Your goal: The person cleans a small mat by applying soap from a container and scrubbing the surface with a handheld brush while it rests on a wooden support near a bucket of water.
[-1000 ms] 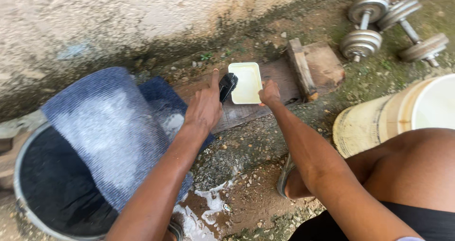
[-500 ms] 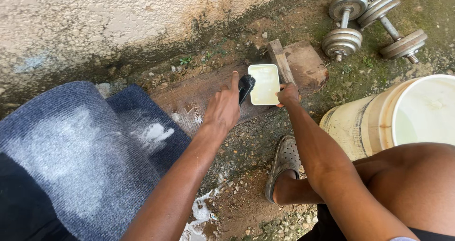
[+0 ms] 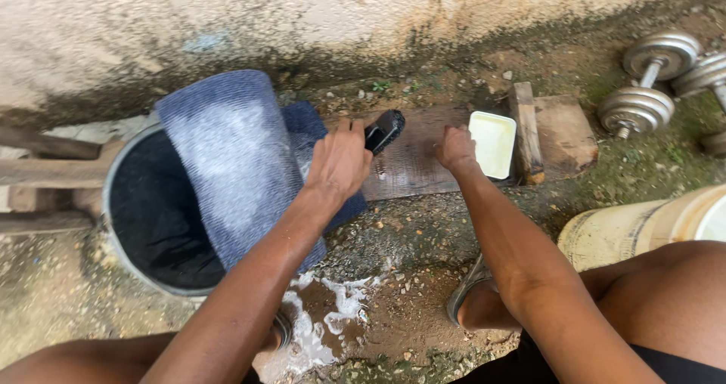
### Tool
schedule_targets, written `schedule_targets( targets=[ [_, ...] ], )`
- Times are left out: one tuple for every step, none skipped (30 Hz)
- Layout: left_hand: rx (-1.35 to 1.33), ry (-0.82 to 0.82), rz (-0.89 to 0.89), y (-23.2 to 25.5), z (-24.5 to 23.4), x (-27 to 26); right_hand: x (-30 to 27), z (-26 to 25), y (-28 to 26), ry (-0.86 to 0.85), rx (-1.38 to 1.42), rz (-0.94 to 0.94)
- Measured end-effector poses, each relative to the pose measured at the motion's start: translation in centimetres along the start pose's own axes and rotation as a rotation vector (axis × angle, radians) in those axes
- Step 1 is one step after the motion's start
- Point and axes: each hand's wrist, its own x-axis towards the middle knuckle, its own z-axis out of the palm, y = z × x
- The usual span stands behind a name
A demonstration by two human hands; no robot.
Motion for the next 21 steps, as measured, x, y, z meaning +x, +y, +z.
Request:
schedule_targets(
  targets=[
    [-0.01,0.068,0.005,-1.0,-1.3,-0.8,0.2,-0.3,-1.5,0.003,0.001,-0.019],
    [-0.017,0.131,0.009,-2.1,-2.7,-1.9,0.1,-0.2,-3.2,-0.032,0.085,-0.101],
    [-0.007,0.136,-0.007,-3.1,-4.0,-2.8,0.0,-0.1,-4.9,-0.067,0.167,-0.183],
    [0.008,0.15,-0.025,-4.0,-5.2,-3.5,-0.4,0.1,-6.5,-0.072,0.171,-0.199],
    [0.023,0.164,-0.043,-4.9,-6.5,-4.3,-0.7,0.3,-8.2,-0.087,0.298,-0.184],
    [0.029,0.164,-0.054,-6.0,-7.8,-5.2,-1.1,0.6,-9.7,-0.104,0.425,-0.164],
    [0.004,0.195,-0.065,-7.1,-9.1,-6.2,-1.5,1.0,-11.3,-0.112,0.428,-0.174],
    [-0.024,0.225,-0.072,-8.0,-10.1,-7.0,-1.8,1.4,-12.9,-0.182,0.442,-0.143],
    [-0.021,0.224,-0.079,-9.0,-10.9,-7.8,-2.1,1.8,-14.2,-0.252,0.456,-0.112],
    [-0.023,0.234,-0.108,-10.0,-11.6,-8.5,-2.6,2.3,-15.3,-0.259,0.454,-0.117],
    [-0.024,0.245,-0.136,-11.1,-12.0,-9.2,-3.2,2.9,-16.5,-0.245,0.465,-0.14],
    [-0.027,0.245,-0.144,-12.1,-12.0,-9.6,-3.6,3.4,-17.5,-0.23,0.474,-0.162],
    [-0.076,0.299,-0.202,-13.1,-11.6,-10.0,-3.8,3.9,-18.5,-0.236,0.469,-0.166],
    [-0.127,0.352,-0.266,-14.2,-11.0,-10.4,-3.9,4.5,-19.4,-0.247,0.458,-0.176],
    [-0.131,0.351,-0.279,-15.0,-10.1,-10.4,-4.1,5.1,-20.2,-0.255,0.46,-0.191],
    [-0.138,0.361,-0.363,-15.7,-9.0,-10.4,-4.3,5.8,-20.8,-0.268,0.457,-0.208],
    [-0.144,0.371,-0.448,-16.5,-8.1,-10.4,-4.5,6.4,-21.4,-0.28,0.46,-0.223],
    [-0.147,0.367,-0.465,-17.2,-7.4,-10.1,-4.9,7.1,-21.6,-0.292,0.463,-0.238],
    [-0.208,0.309,-0.511,-17.7,-7.0,-9.8,-5.1,7.7,-21.8,-0.304,0.465,-0.248],
    [-0.291,0.23,-0.578,-18.1,-7.1,-9.8,-4.9,8.2,-22.4,-0.312,0.472,-0.259],
    [-0.397,0.147,-0.661,-18.5,-7.5,-9.9,-4.6,8.5,-22.9,-0.322,0.485,-0.274]
  ],
)
